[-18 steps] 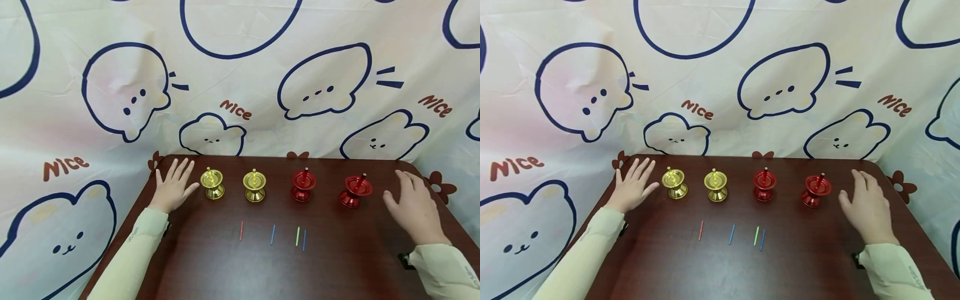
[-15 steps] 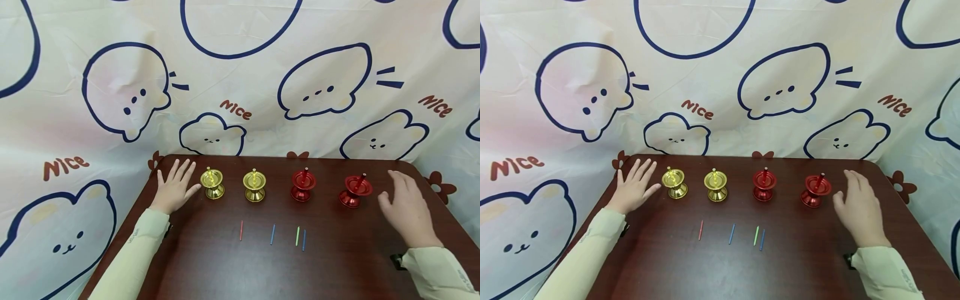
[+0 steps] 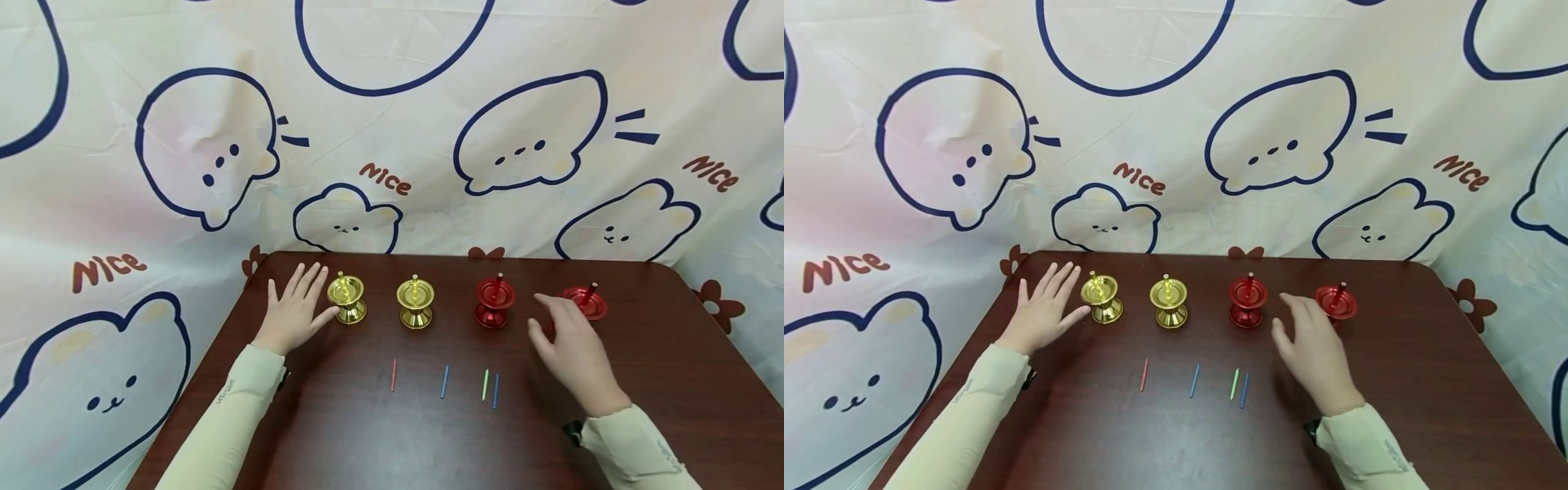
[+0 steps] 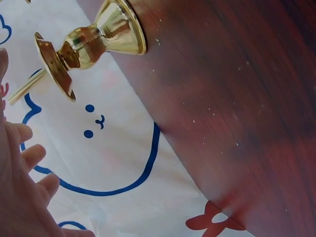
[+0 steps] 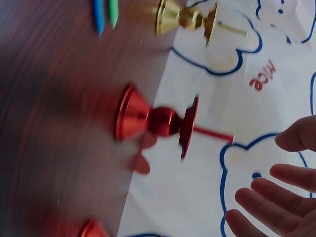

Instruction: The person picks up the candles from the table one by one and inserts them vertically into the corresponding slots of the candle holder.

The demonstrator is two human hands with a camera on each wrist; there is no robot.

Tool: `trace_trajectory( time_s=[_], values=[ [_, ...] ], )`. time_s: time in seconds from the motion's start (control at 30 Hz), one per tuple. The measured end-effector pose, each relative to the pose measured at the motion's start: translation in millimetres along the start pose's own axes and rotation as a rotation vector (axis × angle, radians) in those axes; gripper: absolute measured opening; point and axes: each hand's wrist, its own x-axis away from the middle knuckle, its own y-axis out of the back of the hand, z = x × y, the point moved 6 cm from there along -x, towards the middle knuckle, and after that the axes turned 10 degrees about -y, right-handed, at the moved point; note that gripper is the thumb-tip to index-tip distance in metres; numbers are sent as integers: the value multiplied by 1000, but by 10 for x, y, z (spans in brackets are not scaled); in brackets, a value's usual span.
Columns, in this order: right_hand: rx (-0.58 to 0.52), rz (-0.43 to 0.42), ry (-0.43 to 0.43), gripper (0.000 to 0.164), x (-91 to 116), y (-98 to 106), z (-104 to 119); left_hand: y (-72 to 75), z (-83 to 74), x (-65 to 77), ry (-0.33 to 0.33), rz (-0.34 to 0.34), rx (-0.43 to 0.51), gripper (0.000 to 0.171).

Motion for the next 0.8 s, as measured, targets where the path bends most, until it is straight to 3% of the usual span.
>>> trace_trajectory(
  time_s=[0.27, 0.4, 0.57, 0.8],
  values=[
    [-53, 105, -17, 41, -3, -288, 279, -35, -29, -53, 33, 11, 50, 84],
    [-91, 128, 23, 39, 17, -436, 434, -83, -23, -62, 47, 35, 61, 83],
    [-117, 168, 50, 37, 39, -648, 589, -141, -21, -62, 43, 42, 65, 79],
    [-118, 264, 11, 36, 114, -919, 759, -207, -41, -53, 28, 41, 80, 77]
  ],
)
